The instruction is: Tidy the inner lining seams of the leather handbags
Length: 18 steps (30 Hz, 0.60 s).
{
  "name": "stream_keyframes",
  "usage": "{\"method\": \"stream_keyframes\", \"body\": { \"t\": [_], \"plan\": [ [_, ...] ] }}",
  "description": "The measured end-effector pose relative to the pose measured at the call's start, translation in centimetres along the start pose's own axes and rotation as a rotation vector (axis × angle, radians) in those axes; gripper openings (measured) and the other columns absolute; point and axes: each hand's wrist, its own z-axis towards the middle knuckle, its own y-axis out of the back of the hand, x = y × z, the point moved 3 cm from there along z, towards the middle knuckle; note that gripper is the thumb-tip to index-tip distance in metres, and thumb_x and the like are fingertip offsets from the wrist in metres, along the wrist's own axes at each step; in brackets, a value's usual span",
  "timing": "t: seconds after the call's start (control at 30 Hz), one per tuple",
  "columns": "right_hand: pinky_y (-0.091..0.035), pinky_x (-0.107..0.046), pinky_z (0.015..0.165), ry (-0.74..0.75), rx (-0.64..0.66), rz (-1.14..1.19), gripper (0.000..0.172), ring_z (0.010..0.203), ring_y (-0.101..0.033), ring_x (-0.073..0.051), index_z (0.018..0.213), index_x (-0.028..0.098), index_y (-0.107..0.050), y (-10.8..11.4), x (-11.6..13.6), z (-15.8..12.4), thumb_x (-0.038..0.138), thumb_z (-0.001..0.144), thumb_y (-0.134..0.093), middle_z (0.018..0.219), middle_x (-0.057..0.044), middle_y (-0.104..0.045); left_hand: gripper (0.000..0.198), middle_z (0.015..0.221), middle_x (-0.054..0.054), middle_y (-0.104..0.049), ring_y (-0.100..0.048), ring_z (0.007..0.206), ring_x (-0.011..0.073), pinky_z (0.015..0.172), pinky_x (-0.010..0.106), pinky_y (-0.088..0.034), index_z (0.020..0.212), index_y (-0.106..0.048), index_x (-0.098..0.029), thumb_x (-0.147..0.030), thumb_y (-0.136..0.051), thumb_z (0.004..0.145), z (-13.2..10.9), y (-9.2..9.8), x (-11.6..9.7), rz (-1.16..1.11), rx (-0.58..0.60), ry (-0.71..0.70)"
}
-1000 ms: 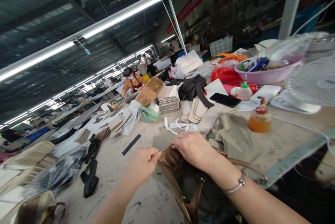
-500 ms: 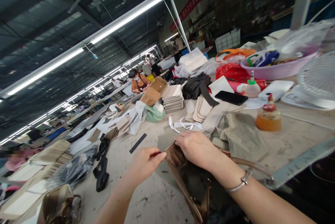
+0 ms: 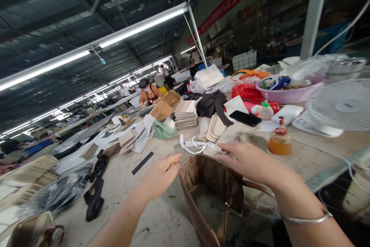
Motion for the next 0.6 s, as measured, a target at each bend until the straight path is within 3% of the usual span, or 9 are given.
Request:
{"method": "stream_keyframes", "body": {
  "t": [0.1, 0.17, 0.3, 0.5, 0.6],
  "plan": [
    [-0.042, -0.028, 0.06, -0.055, 0.145, -0.053, 0.032, 0.076, -0.064, -0.024, 0.078, 0.018, -0.069, -1.1, -0.8, -0.3, 0.047, 0.082, -0.055, 0.081, -0.009, -0.069, 0.044, 0.093, 0.007, -0.073, -0.065, 0.085, 0.0219, 0.071, 0.029, -0.039, 0.093, -0.07, -0.021, -0.04, -0.03, 0.093, 0.3, -0.1, -1.0, 0.153, -0.022, -0.017],
    [-0.038, -0.026, 0.056, -0.054, 0.179, -0.036, 0.026, 0.071, -0.062, -0.021, 0.074, 0.019, -0.068, -1.5, -0.7, -0.5, 0.043, 0.079, -0.059, 0.075, -0.006, -0.069, 0.045, 0.073, 0.007, -0.071, -0.063, 0.068, 0.0208, 0.06, 0.029, -0.033, 0.074, -0.068, -0.021, -0.044, -0.034, 0.092, 0.2, -0.4, -1.1, 0.308, -0.019, -0.025],
    [-0.036, -0.026, 0.058, -0.003, 0.197, -0.005, 0.019, 0.068, -0.061, -0.019, 0.069, 0.021, -0.068, -1.8, -0.3, -0.4, 0.034, 0.079, -0.058, 0.068, -0.003, -0.067, 0.034, 0.063, 0.006, -0.065, -0.058, 0.061, 0.0184, 0.057, 0.028, -0.028, 0.064, -0.062, -0.02, -0.034, -0.042, 0.088, -0.4, -0.8, 0.1, 0.427, -0.028, -0.007],
    [-0.035, -0.027, 0.058, 0.075, 0.233, -0.039, 0.029, 0.065, -0.059, -0.019, 0.062, 0.02, -0.065, -2.9, 0.1, -0.1, 0.036, 0.083, -0.053, 0.065, -0.005, -0.065, 0.034, 0.054, 0.002, -0.061, -0.055, 0.055, 0.0154, 0.058, 0.027, -0.036, 0.055, -0.054, -0.019, -0.035, -0.046, 0.083, -1.1, -1.0, 2.8, -0.036, -0.006, 0.149],
    [-0.035, -0.027, 0.058, 0.086, 0.226, -0.047, 0.028, 0.067, -0.06, -0.02, 0.064, 0.019, -0.065, -3.2, 0.3, -0.1, 0.036, 0.083, -0.053, 0.067, -0.006, -0.066, 0.039, 0.063, 0.003, -0.067, -0.062, 0.06, 0.0153, 0.062, 0.027, -0.044, 0.064, -0.058, -0.018, -0.04, -0.037, 0.087, -1.4, -1.1, 3.5, -0.159, 0.013, 0.189]
  ]
}}
